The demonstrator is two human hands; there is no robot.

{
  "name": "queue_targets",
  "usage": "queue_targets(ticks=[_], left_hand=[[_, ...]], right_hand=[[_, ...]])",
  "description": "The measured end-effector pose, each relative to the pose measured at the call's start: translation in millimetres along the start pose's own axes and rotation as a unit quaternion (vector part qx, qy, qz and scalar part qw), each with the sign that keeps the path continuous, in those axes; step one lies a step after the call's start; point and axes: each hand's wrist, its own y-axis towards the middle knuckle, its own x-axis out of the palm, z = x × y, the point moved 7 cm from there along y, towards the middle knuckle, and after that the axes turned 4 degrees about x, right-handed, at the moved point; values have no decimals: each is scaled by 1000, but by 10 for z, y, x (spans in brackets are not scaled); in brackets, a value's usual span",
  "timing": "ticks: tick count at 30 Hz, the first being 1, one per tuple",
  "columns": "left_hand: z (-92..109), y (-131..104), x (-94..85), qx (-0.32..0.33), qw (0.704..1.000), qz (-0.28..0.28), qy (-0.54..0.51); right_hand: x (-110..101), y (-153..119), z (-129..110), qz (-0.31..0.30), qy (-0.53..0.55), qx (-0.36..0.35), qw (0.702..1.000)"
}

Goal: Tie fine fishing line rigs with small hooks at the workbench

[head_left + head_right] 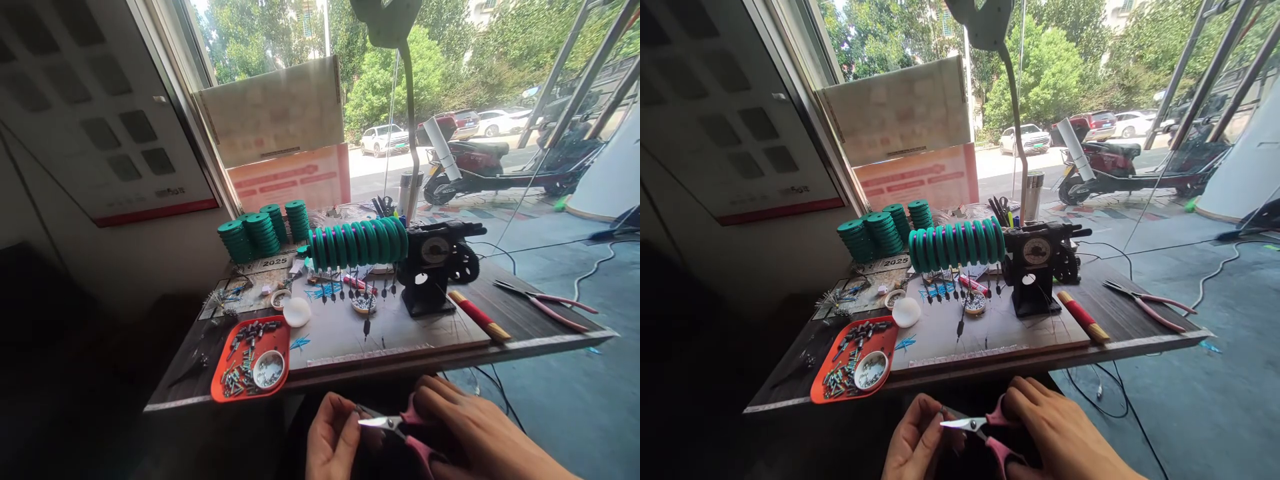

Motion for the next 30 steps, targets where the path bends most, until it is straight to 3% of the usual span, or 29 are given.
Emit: queue_targets(ticks=[10,15,30], left_hand=[[0,0,7,0,1000,-2,-2],[-22,-8,69,-16,999,-39,-30],[-70,-35,64,-54,995,-47,-72]], right_hand=[[-47,34,-32,19,5,-8,1000],[-38,75,43,23,19,-22,999],[-80,123,97,-61,111,24,992]])
